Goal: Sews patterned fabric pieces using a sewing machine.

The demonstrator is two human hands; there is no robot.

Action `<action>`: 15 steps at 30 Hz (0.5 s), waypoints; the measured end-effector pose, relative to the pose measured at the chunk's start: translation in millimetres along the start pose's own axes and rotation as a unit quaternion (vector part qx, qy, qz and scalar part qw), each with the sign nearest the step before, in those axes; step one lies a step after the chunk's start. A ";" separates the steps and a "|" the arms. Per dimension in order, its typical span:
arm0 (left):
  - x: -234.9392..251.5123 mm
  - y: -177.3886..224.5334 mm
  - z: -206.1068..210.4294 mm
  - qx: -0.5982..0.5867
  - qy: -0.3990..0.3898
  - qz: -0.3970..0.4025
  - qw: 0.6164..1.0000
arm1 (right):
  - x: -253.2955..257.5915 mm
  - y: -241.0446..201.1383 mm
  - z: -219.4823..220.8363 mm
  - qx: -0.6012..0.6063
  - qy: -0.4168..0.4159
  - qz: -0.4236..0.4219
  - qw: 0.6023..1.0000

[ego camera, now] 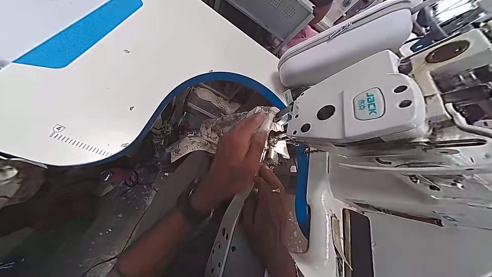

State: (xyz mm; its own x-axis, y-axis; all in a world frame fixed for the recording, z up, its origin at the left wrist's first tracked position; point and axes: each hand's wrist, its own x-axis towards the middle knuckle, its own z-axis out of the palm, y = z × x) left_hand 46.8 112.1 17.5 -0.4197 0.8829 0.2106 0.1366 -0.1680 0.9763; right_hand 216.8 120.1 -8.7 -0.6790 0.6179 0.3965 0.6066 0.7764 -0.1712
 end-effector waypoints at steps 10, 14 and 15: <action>174.0 -87.4 72.4 -0.204 -0.086 -0.241 0.945 | 3.6 -0.1 2.7 -0.040 0.022 -0.022 0.999; 133.1 -121.4 86.3 -0.166 0.054 -0.296 0.939 | 8.0 0.2 3.8 -0.005 0.030 -0.027 0.999; 123.3 -121.8 77.6 -0.124 0.083 -0.284 0.947 | 2.5 -1.0 -5.0 0.041 0.024 -0.005 0.999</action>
State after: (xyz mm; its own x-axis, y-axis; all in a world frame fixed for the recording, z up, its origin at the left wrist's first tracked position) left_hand 48.0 275.5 -79.3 -0.4999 0.7842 -0.3677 -0.3599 0.1980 0.9117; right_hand 216.6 120.2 -3.0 -0.6634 0.6045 0.4411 0.5622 0.7916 -0.2393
